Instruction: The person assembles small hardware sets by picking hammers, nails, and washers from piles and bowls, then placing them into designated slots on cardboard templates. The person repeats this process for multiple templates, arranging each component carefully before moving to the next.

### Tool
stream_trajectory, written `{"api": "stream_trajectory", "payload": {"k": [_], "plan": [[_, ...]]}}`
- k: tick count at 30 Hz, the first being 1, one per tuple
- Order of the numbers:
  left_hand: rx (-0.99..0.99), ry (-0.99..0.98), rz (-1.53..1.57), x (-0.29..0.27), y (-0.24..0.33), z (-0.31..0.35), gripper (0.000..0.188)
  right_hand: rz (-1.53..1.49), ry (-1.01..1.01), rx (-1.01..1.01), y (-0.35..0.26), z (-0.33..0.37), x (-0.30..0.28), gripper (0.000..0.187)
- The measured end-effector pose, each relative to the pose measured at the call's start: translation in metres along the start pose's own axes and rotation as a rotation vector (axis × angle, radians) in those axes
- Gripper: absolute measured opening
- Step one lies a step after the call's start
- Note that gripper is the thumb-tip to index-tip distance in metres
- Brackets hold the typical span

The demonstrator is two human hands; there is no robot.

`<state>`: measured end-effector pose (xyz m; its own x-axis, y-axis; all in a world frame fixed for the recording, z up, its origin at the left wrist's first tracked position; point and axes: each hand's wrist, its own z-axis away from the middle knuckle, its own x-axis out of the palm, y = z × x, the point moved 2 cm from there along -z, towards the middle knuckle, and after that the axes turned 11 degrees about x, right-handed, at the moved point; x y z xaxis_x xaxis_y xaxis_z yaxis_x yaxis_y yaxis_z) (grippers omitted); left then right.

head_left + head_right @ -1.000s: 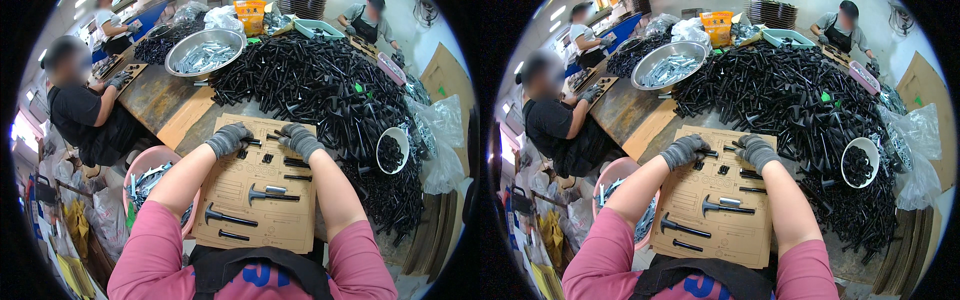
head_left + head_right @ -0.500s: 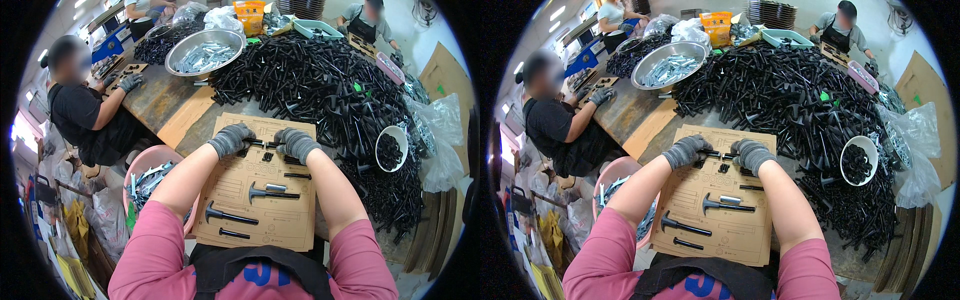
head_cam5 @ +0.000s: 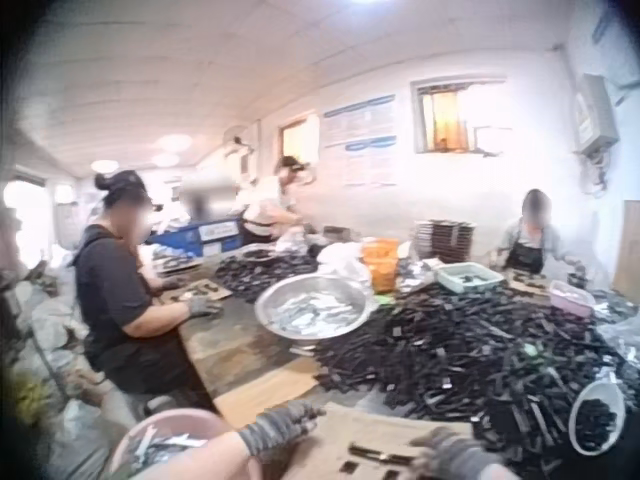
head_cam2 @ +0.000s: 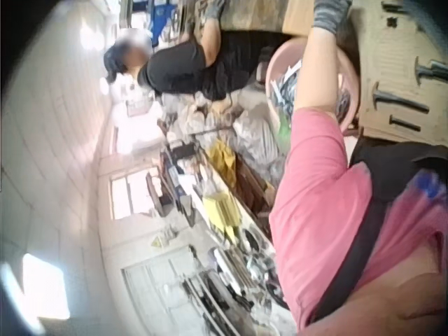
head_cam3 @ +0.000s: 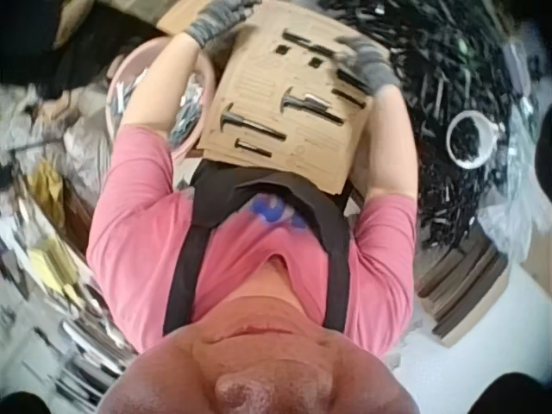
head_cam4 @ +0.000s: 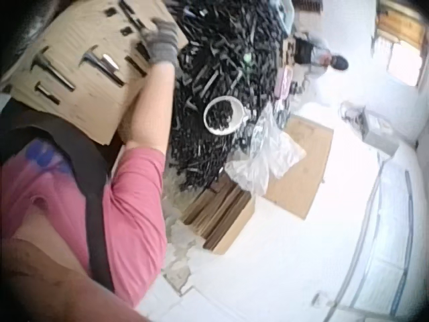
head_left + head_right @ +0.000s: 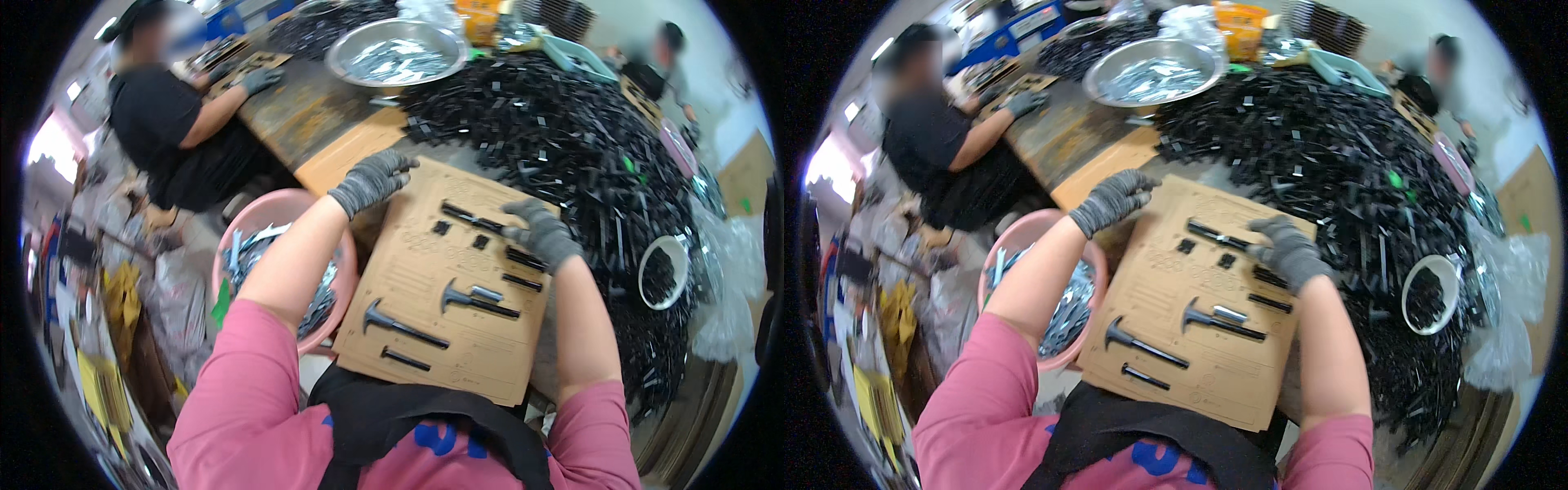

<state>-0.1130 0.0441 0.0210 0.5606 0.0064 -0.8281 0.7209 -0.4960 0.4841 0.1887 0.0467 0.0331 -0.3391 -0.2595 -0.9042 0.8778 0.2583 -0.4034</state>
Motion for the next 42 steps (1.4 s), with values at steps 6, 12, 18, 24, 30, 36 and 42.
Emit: {"api": "stream_trajectory", "payload": {"k": [6,12,18,24,30,36,42], "plan": [[-0.324,0.129,-0.139,-0.042,-0.062,0.128,0.025,-0.363,0.146,-0.053,0.025,0.043,-0.005,0.034],[-0.660,-0.295,-0.350,-0.019,-0.069,0.221,0.025,-0.540,0.132,-0.106,0.044,0.068,0.011,0.034],[-0.791,-0.599,-0.689,0.052,-0.099,0.229,0.026,-0.595,0.077,-0.093,0.022,0.082,0.013,0.028],[-0.767,-0.568,-0.740,0.073,-0.113,0.229,0.033,-0.644,0.059,-0.031,0.006,0.087,0.006,0.026],[-0.642,-0.520,-0.806,0.072,-0.118,0.230,0.022,-0.640,0.081,-0.047,0.015,0.086,0.013,0.025],[-0.769,0.315,-0.156,-0.023,-0.071,0.224,0.015,-0.692,-0.001,-0.015,-0.009,0.083,0.010,0.024],[-0.683,0.676,0.575,-0.056,-0.017,0.186,0.021,-0.551,0.030,-0.299,-0.057,0.074,0.037,0.023]]}}
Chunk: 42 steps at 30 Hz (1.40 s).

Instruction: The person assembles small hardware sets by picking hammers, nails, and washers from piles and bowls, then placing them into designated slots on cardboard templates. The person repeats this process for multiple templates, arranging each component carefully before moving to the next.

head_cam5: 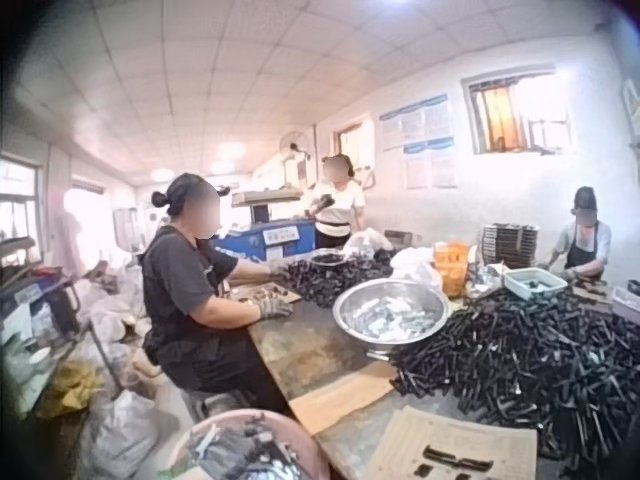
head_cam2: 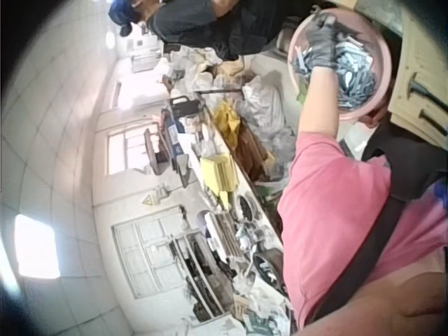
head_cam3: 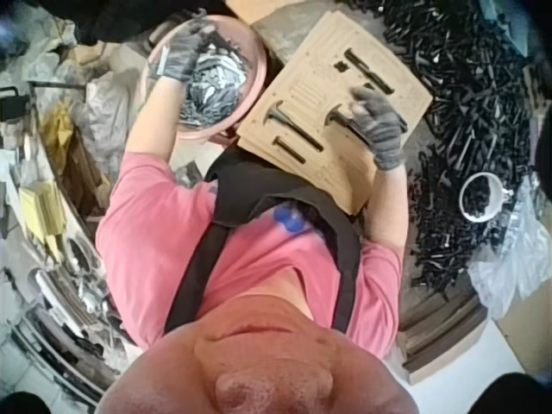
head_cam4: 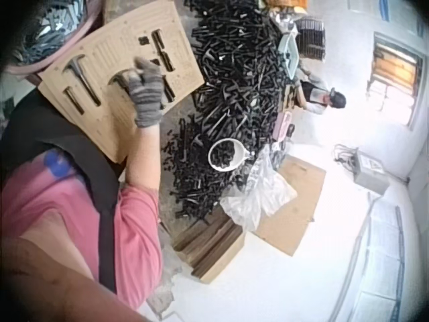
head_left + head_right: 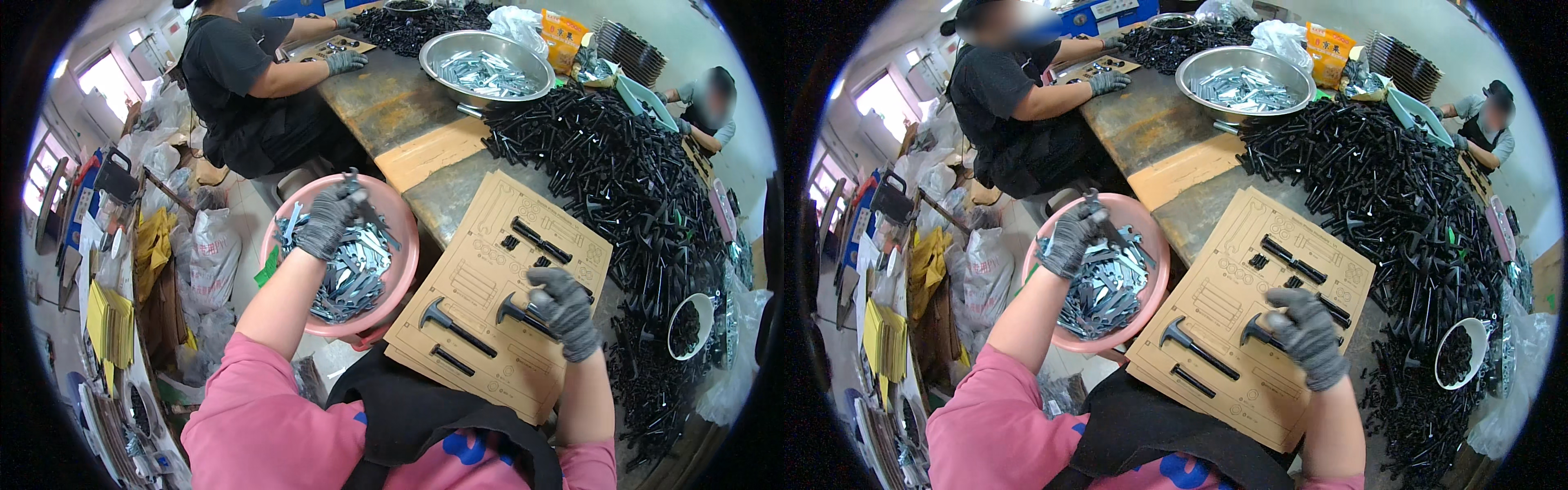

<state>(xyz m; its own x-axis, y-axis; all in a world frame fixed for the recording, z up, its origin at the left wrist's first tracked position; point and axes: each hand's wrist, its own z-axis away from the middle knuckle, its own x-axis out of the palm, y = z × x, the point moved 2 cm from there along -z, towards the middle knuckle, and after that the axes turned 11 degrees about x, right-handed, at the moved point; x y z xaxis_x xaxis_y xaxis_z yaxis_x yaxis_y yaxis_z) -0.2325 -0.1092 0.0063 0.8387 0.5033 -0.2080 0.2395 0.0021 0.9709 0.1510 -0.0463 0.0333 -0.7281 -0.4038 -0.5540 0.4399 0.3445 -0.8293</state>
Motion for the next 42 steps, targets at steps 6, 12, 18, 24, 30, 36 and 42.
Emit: {"api": "stream_trajectory", "payload": {"k": [6,12,18,24,30,36,42], "plan": [[0.051,-0.336,0.314,0.094,0.080,0.036,0.024,-0.735,-0.183,0.155,-0.030,-0.002,0.071,0.048],[0.043,-0.569,0.405,0.153,0.106,0.061,0.028,-0.987,-0.250,0.366,-0.035,0.003,0.056,0.038],[0.417,-0.587,0.217,0.172,0.104,0.068,0.043,-0.737,-0.130,0.388,-0.012,0.015,0.007,0.022],[1.101,-0.726,-0.579,0.196,0.126,0.085,0.030,0.592,0.185,-0.210,-0.008,0.020,-0.033,0.015],[1.082,-0.842,-0.687,0.223,0.102,0.074,0.013,0.389,0.227,-0.096,0.001,0.039,-0.056,0.024],[0.680,-0.551,-0.520,0.196,0.066,-0.007,0.022,0.960,0.745,0.219,0.083,0.096,-0.197,0.018],[0.398,-0.502,-0.671,0.197,0.039,-0.060,0.025,1.118,0.729,0.536,0.122,0.133,-0.288,0.021]]}}
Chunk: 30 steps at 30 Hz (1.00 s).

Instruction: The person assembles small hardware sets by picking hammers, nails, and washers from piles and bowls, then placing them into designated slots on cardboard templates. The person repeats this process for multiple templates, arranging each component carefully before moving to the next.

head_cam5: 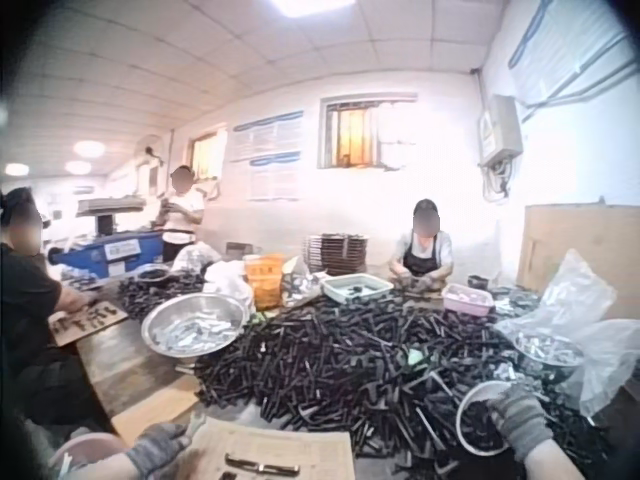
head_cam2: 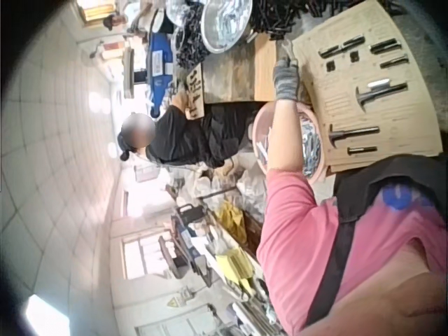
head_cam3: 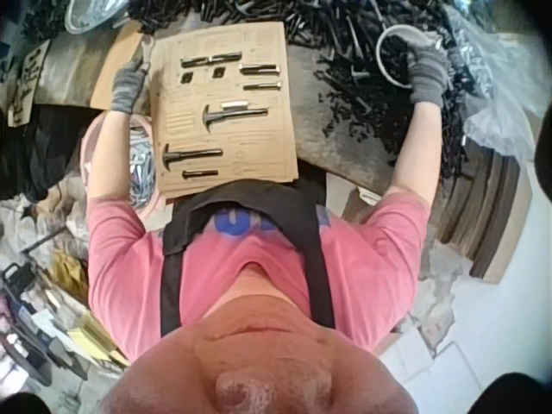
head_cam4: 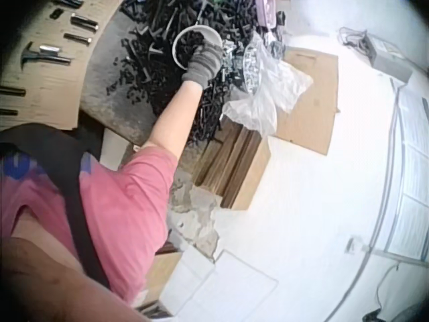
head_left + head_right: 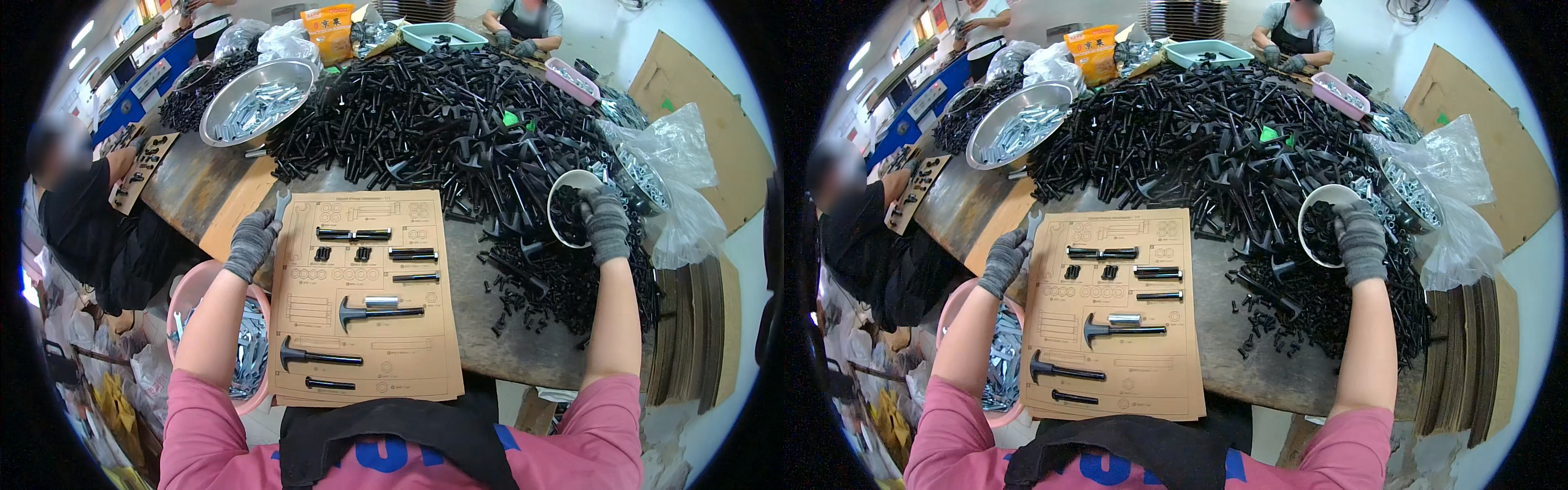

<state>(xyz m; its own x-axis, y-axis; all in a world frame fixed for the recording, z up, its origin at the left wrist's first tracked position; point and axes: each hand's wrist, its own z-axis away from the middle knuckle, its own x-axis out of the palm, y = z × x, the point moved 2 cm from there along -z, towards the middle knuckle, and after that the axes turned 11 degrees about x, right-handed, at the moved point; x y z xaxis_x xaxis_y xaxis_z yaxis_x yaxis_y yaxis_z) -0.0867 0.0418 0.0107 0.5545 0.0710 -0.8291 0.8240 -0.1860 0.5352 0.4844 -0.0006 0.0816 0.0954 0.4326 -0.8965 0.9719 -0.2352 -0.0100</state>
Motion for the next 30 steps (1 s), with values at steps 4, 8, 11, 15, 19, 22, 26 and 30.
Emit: {"api": "stream_trajectory", "payload": {"k": [4,8,11,15,19,22,26,30], "plan": [[-0.078,-0.059,0.049,0.009,0.010,-0.008,0.031,0.142,-0.232,-0.007,-0.031,-0.019,-0.001,0.028],[-0.030,-0.125,-0.038,0.027,-0.002,-0.019,0.032,0.120,-0.272,-0.110,-0.024,-0.036,0.011,0.032],[-0.018,-0.157,-0.088,0.036,-0.003,-0.025,0.031,0.189,-0.263,-0.182,-0.029,-0.037,0.010,0.028],[-0.120,-0.195,-0.118,0.036,0.000,-0.029,0.034,0.340,-0.129,-0.263,-0.027,-0.040,0.018,0.018],[-0.113,-0.261,-0.382,0.027,0.031,-0.022,0.033,0.282,-0.055,-0.218,-0.029,-0.032,0.018,0.015],[-0.090,-0.270,-0.432,0.028,0.030,-0.016,0.025,0.024,0.011,-0.181,-0.029,-0.027,0.010,0.015],[-0.151,-0.233,-0.406,0.026,0.032,-0.007,0.027,-0.101,0.140,-0.095,-0.010,-0.025,0.018,0.016],[-0.167,-0.258,-0.393,0.026,0.032,-0.008,0.033,-0.159,0.192,-0.038,-0.018,-0.018,0.009,0.017]]}}
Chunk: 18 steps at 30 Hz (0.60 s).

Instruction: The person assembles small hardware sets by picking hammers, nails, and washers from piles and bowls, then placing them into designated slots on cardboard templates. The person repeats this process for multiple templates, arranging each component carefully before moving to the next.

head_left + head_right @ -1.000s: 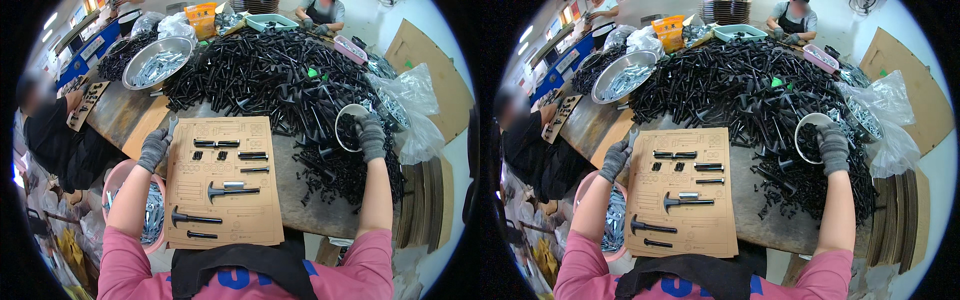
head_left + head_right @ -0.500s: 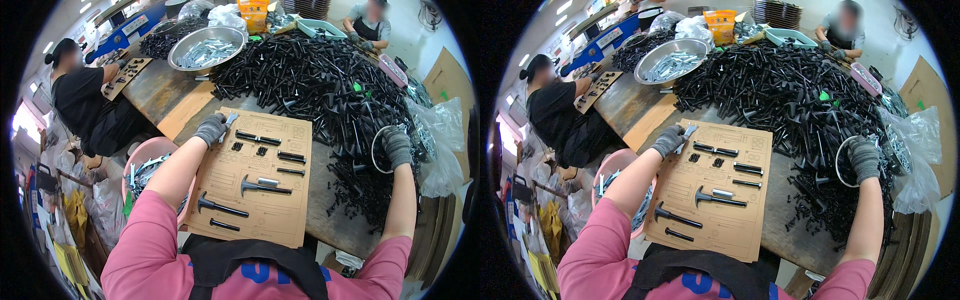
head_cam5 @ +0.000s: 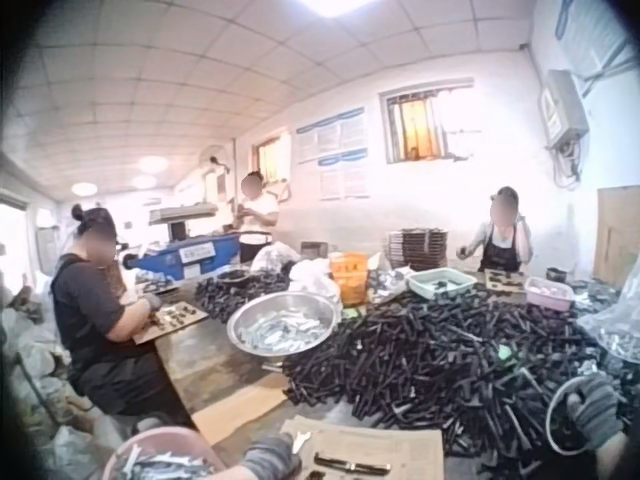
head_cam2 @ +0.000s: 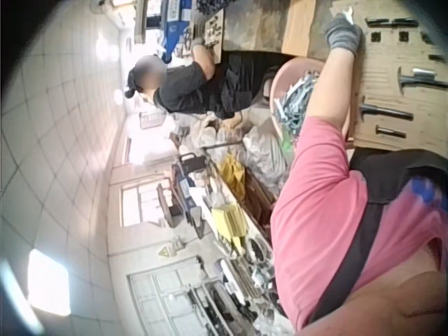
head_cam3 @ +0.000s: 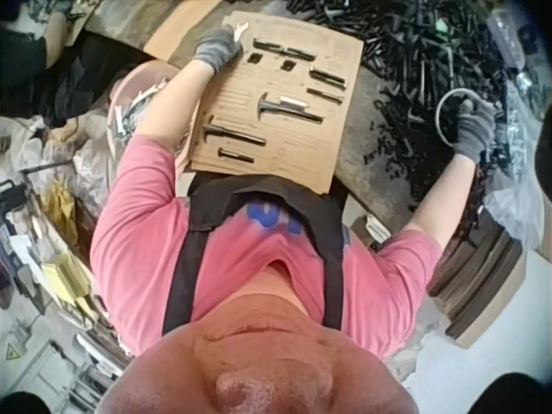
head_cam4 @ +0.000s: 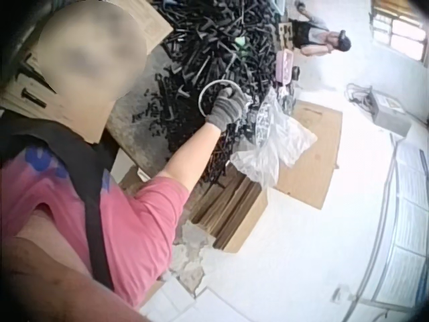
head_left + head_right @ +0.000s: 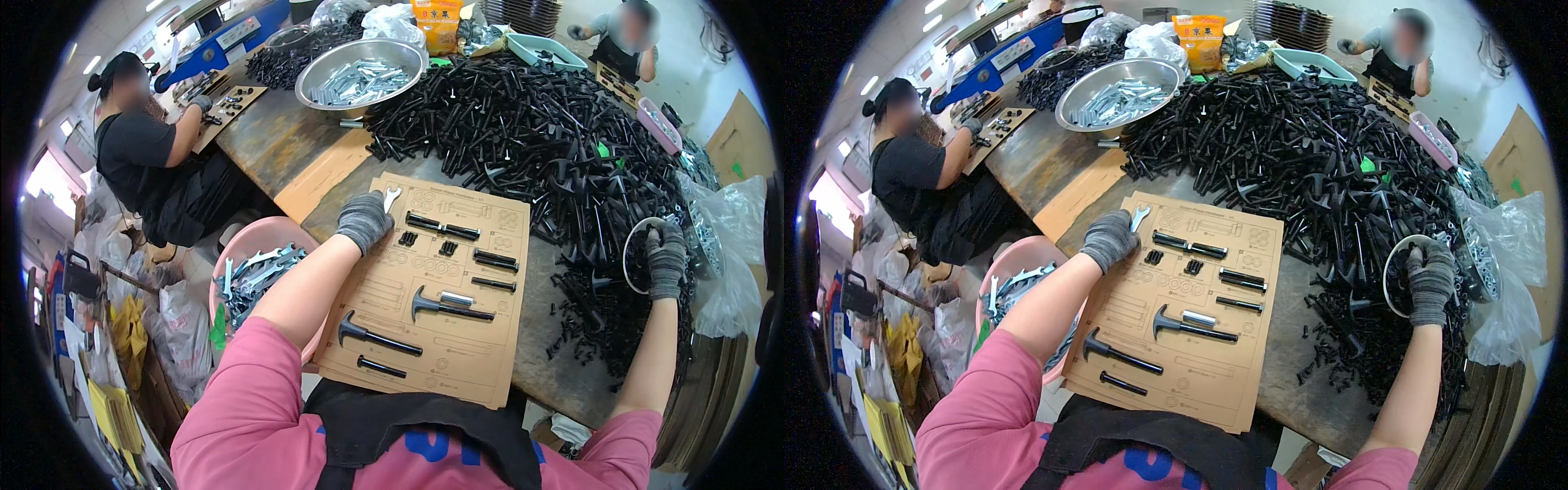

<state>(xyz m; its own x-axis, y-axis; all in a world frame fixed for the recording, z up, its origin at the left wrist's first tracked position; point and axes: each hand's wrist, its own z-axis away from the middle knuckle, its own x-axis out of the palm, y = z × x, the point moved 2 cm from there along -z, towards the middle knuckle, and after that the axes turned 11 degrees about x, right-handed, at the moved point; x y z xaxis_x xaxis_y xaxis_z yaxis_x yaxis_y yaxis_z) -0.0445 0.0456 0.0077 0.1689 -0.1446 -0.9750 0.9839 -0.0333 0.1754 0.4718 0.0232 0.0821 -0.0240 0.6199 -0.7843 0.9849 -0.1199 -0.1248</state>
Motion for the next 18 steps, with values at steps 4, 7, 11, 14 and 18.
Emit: {"api": "stream_trajectory", "payload": {"k": [4,7,11,14,18], "plan": [[-0.009,-0.004,0.029,-0.002,0.001,0.000,0.033,-0.191,-0.042,-0.016,-0.076,0.007,-0.024,0.013],[-0.004,0.005,0.050,0.000,-0.001,-0.004,0.030,-0.374,-0.079,-0.159,-0.109,0.011,-0.005,0.016],[0.046,0.058,0.066,-0.006,-0.006,0.001,0.040,-0.772,-0.445,-0.172,-0.189,0.037,0.023,0.016],[0.249,0.232,0.439,-0.014,0.009,0.011,0.044,-0.911,-0.791,-0.043,-0.244,0.059,0.042,0.021],[0.449,0.059,1.189,-0.034,0.049,0.042,0.028,-1.160,-0.939,0.090,-0.292,0.081,0.049,0.020]]}}
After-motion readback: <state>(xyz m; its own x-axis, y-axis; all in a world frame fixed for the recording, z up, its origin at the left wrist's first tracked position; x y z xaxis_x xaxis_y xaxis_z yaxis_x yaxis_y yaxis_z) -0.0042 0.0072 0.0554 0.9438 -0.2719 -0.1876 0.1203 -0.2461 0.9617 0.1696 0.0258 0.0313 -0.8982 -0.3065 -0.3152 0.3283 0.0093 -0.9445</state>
